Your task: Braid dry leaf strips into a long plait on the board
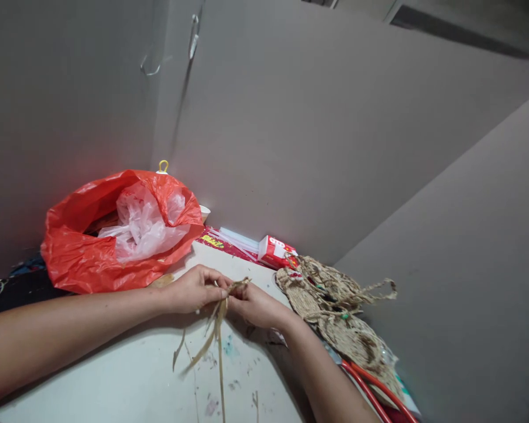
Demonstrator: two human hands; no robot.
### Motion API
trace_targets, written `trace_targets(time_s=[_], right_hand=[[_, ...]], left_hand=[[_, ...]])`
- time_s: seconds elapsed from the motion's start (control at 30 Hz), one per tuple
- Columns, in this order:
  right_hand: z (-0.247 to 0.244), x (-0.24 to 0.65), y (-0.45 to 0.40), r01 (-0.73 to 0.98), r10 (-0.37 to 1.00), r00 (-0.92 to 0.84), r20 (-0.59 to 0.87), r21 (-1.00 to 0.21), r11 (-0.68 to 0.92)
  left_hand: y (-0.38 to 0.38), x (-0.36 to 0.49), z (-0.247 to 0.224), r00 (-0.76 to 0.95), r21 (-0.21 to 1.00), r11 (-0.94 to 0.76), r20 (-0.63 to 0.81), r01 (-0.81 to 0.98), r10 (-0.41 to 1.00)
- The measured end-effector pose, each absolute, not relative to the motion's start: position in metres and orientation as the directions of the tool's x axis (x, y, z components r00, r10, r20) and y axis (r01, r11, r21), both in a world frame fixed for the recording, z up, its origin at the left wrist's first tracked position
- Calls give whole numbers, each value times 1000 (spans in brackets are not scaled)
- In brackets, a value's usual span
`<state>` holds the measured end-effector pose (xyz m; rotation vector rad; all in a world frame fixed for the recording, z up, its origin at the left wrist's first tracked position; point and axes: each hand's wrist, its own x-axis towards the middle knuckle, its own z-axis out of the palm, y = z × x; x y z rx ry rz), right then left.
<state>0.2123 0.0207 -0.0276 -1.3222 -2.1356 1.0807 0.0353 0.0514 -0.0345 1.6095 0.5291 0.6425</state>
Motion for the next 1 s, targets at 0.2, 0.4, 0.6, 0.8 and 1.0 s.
trace_targets(time_s=[0.2, 0.4, 0.6, 0.8, 1.0], right_hand=[[-21, 213, 19, 432, 895, -422, -142, -900, 61], [-16, 221, 25, 304, 943, -315, -106, -953, -5], [-18, 226, 31, 210, 977, -210, -37, -978, 8], [-23, 241, 38, 164, 989, -143, -27, -986, -3], [-21, 252, 39, 205, 984, -165, -60, -978, -26]], left_hand=[[56, 36, -29, 677, 999, -44, 32, 0, 735], [59, 37, -30, 647, 995, 51, 13, -81, 762], [56, 36, -30, 692, 995, 37, 39, -95, 721], [58, 35, -26, 699, 992, 1, 86, -123, 710], [54, 35, -24, 712, 991, -22, 110, -132, 694]])
